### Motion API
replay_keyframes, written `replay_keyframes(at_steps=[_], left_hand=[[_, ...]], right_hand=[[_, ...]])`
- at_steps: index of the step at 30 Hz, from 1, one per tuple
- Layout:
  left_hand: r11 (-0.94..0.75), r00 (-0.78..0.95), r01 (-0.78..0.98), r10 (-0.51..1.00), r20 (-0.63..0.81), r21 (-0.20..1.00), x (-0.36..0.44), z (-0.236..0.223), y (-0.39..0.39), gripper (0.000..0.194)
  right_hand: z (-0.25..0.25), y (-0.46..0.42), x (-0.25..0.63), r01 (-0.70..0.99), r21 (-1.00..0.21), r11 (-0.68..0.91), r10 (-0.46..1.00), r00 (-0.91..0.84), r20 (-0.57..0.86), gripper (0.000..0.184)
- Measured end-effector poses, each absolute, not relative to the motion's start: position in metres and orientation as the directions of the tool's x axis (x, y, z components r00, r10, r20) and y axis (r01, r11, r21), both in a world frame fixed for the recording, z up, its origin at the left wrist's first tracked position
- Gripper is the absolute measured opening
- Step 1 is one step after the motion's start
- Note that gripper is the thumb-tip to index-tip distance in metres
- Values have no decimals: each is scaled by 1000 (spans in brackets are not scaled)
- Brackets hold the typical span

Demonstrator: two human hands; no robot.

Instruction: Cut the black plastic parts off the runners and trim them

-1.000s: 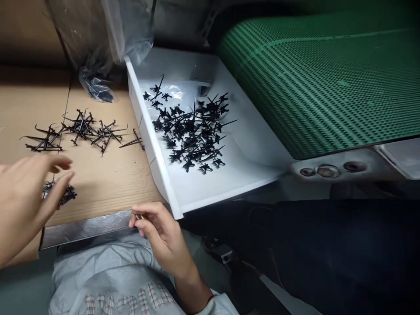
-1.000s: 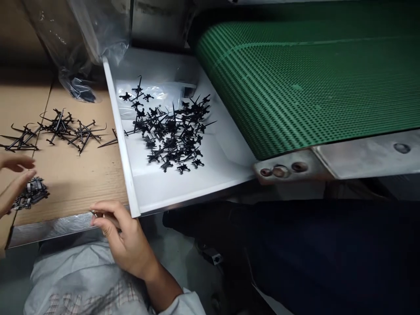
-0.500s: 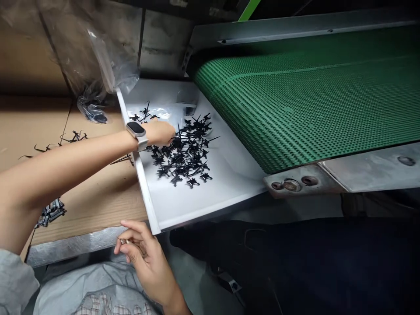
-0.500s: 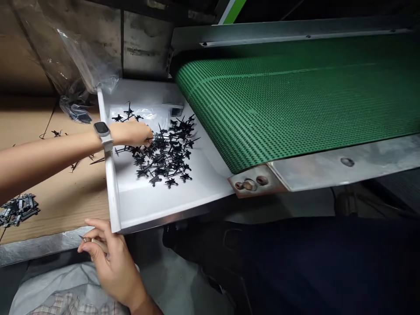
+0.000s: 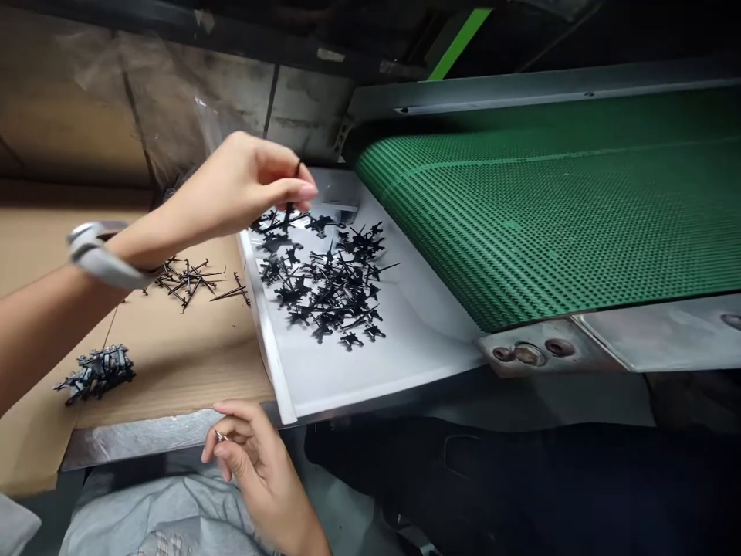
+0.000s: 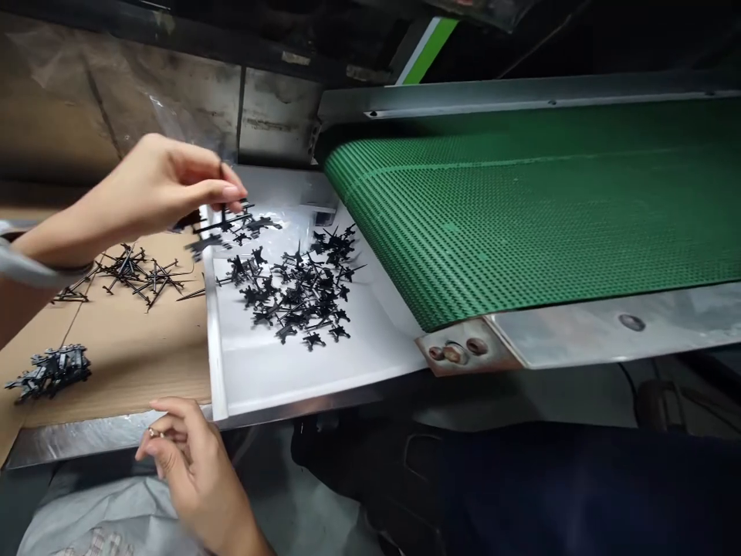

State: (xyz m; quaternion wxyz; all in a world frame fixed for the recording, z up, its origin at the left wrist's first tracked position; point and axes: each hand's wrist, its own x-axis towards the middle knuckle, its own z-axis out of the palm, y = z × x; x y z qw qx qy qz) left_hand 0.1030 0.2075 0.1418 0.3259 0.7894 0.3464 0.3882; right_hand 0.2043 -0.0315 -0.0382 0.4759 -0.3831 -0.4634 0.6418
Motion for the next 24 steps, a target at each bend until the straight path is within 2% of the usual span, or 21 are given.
replay_keyframes(at_steps=[3, 5, 8, 10, 17, 24], left_hand=[[-509, 336, 139, 831, 443, 850, 59, 121, 168, 15], [-487, 219, 30, 855, 470, 873, 33, 101, 136, 22], [-521, 27, 113, 853, 521, 846, 8, 71, 88, 25], [-519, -38, 160, 847, 531, 840, 2, 55, 63, 21], [-644, -76, 118, 753, 654, 756, -1, 30, 25, 8], [-707, -77, 107, 695, 715, 699, -5, 20, 21, 9]], right_hand=[[-33, -29, 203, -261, -963, -61, 978, -207, -6, 36], [-27, -26, 201, -253, -967, 15, 984, -168, 60, 32], [-17, -19, 197, -259, -952, 164, 975, -104, 197, 26], [-10, -14, 195, -262, -935, 238, 962, -68, 264, 26], [4, -10, 192, -165, -916, 366, 926, -34, 376, 22], [0, -12, 186, 65, -845, 531, 844, 55, 534, 42]])
